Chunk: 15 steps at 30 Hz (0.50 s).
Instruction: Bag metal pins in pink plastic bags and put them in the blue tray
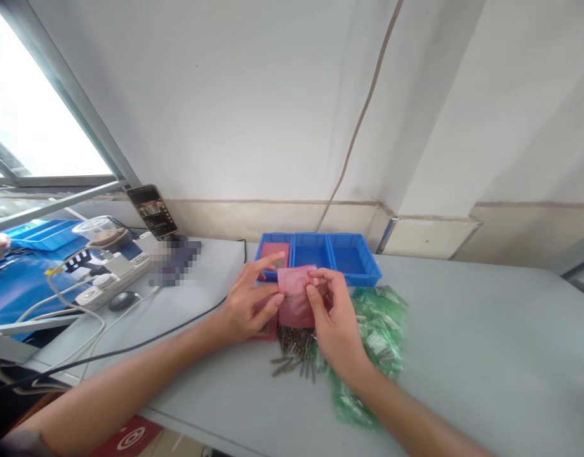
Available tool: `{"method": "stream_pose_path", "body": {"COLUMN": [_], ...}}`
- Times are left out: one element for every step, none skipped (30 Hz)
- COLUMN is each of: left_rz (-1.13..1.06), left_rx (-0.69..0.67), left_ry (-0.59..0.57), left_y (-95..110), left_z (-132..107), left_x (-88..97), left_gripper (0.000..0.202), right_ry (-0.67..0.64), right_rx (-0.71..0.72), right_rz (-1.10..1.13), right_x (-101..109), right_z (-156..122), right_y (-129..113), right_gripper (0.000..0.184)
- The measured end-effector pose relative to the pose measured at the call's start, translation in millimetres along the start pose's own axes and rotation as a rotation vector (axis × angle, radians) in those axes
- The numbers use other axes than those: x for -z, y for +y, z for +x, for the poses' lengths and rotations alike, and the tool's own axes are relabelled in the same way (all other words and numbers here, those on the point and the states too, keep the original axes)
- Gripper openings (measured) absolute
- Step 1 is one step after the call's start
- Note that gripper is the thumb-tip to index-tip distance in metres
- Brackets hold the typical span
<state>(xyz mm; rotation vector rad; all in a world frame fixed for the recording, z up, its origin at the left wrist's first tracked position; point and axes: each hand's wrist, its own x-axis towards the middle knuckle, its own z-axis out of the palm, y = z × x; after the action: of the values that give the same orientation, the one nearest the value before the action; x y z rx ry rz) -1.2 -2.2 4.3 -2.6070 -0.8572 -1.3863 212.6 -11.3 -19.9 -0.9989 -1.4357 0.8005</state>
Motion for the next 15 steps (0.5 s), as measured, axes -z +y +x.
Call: {"method": "stream_pose_path", "body": {"left_rz": [0.002, 0.003, 0.004, 0.004, -0.003, -0.019, -0.043, -0.073, -0.106, -0.136, -0.160, -0.178, -0.191, -0.202, -0.210], "left_rx": [0.003, 0.006, 0.005, 0.002, -0.002, -0.004, -0.003, 0.005, 0.022, 0.047, 0.076, 0.105, 0.132, 0.153, 0.172], "left_ry": [0.004, 0.005, 0.006, 0.006, 0.006, 0.006, 0.003, 0.001, -0.001, 0.000, 0.006, 0.010, 0.011, 0.006, -0.006], "left_y": [-1.0, -1.8, -2.5, -3.1, -3.3, -3.4, -3.3, -3.0, -2.6, -2.2, -1.8, -1.5, -1.5, -1.8, -2.4], "left_z": [0.0, 0.1, 0.3, 0.4, 0.6, 0.6, 0.6, 0.4, 0.2, 0.0, -0.1, -0.2, -0.1, 0.1, 0.4], "left_x": [-0.3, -0.6, -0.9, -1.2, -1.6, -2.0, -2.5, -3.0, -3.5, -4.0, -4.4, -4.7, -4.8, -4.9, -5.0], "left_gripper": [0.013, 0.012, 0.011, 0.011, 0.011, 0.011, 0.010, 0.010, 0.010, 0.010, 0.011, 0.011, 0.012, 0.013, 0.014], "right_ry": [0.002, 0.005, 0.009, 0.013, 0.015, 0.016, 0.018, 0.020, 0.022, 0.024, 0.028, 0.029, 0.028, 0.023, 0.018], "right_rx": [0.002, 0.007, 0.013, 0.019, 0.025, 0.030, 0.033, 0.036, 0.038, 0.040, 0.042, 0.045, 0.048, 0.049, 0.050], "right_rz": [-0.003, -0.006, -0.008, -0.011, -0.015, -0.021, -0.028, -0.036, -0.042, -0.046, -0.047, -0.045, -0.041, -0.036, -0.031], "right_x": [0.2, 0.3, 0.5, 0.7, 0.9, 1.0, 1.1, 1.2, 1.2, 1.2, 1.1, 1.0, 0.8, 0.6, 0.2], "right_z": [0.0, -0.1, -0.2, -0.3, -0.4, -0.5, -0.5, -0.6, -0.6, -0.5, -0.5, -0.4, -0.4, -0.5, -0.6], "right_y": [0.7, 1.3, 1.9, 2.5, 2.8, 2.9, 2.6, 1.9, 1.0, -0.1, -1.3, -2.4, -3.3, -4.0, -4.6], "right_gripper": [0.026, 0.026, 0.027, 0.027, 0.027, 0.027, 0.027, 0.027, 0.028, 0.028, 0.028, 0.028, 0.028, 0.028, 0.029]}}
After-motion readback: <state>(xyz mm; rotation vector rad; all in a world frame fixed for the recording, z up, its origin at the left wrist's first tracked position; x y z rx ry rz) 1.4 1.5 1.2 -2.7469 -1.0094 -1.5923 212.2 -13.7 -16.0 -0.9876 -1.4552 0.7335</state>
